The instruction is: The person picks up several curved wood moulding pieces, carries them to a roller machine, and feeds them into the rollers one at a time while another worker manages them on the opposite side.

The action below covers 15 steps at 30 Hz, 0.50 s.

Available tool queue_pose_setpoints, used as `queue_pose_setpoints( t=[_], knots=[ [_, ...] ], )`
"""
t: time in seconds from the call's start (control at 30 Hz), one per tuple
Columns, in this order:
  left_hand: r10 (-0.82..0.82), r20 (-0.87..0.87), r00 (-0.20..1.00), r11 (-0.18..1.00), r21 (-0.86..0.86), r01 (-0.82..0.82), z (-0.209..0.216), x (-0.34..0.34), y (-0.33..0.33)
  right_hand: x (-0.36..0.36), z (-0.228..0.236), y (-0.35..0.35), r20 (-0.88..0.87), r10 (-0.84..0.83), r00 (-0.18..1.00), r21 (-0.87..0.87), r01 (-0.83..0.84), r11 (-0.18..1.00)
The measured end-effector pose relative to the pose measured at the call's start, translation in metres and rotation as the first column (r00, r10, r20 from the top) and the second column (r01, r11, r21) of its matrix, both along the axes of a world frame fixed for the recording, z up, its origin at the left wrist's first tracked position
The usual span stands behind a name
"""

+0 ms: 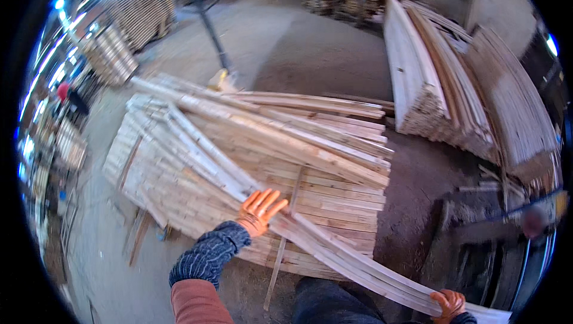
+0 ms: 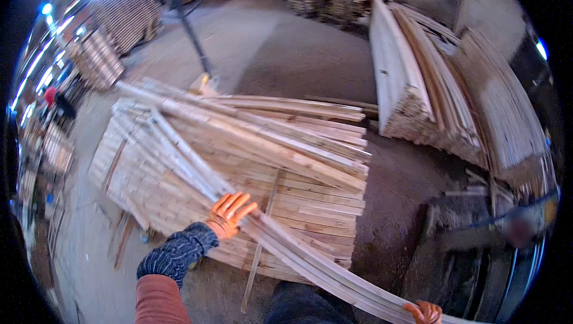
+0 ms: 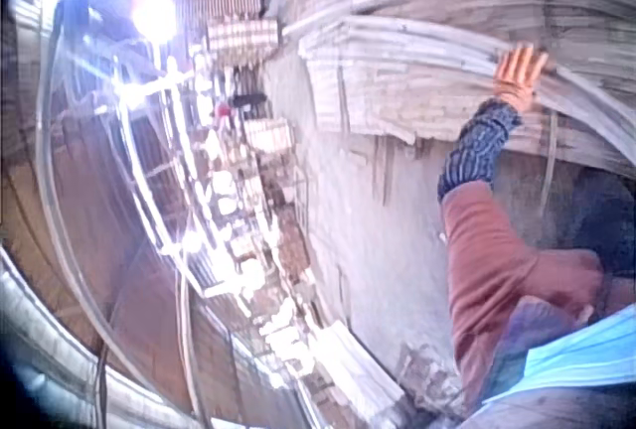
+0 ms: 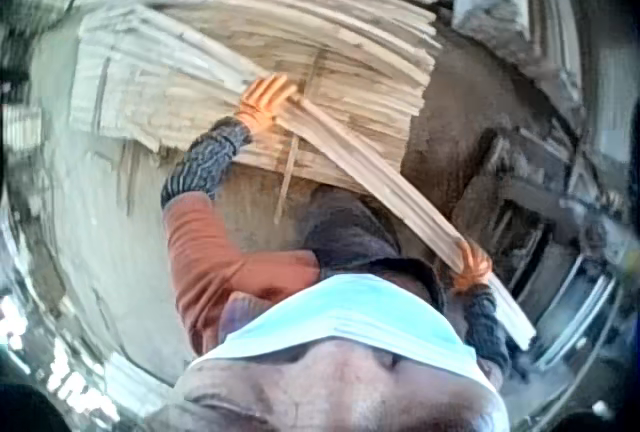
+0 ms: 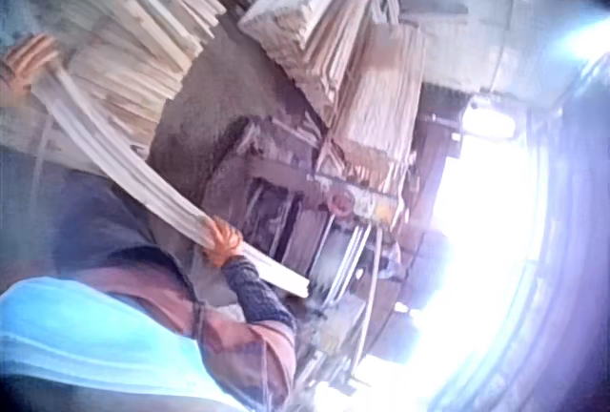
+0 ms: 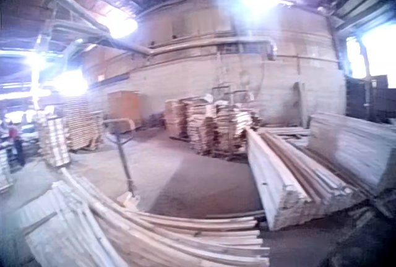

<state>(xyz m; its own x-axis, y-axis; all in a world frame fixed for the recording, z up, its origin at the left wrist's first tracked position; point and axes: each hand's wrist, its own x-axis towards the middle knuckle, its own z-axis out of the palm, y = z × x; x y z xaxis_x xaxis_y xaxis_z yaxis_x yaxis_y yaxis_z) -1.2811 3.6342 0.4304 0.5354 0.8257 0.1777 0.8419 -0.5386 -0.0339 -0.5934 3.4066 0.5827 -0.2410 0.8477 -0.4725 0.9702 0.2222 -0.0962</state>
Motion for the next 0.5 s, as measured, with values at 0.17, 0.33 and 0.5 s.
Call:
queue_pose_setpoints(
  t=[0.17, 0.33, 0.5],
  knots=[
    [-0.238, -0.160, 0.958, 0.878, -0.458, 0.142, 0.010, 0.029, 0.037, 0.010, 0.028, -0.047, 0.035, -0.018, 0.999, 0.094, 0.015, 0.995],
    [-0.338, -0.001, 0.941, 0.879, -0.357, 0.315, -0.007, 0.059, -0.011, 0.062, -0.015, -0.100, 0.084, -0.019, 0.996, 0.212, 0.001, 0.977],
    [-0.298, -0.208, 0.932, 0.898, -0.393, 0.199, 0.014, 0.134, -0.093, 0.133, 0.000, -0.150, 0.152, 0.006, 0.988, 0.060, -0.015, 0.998]
  ],
)
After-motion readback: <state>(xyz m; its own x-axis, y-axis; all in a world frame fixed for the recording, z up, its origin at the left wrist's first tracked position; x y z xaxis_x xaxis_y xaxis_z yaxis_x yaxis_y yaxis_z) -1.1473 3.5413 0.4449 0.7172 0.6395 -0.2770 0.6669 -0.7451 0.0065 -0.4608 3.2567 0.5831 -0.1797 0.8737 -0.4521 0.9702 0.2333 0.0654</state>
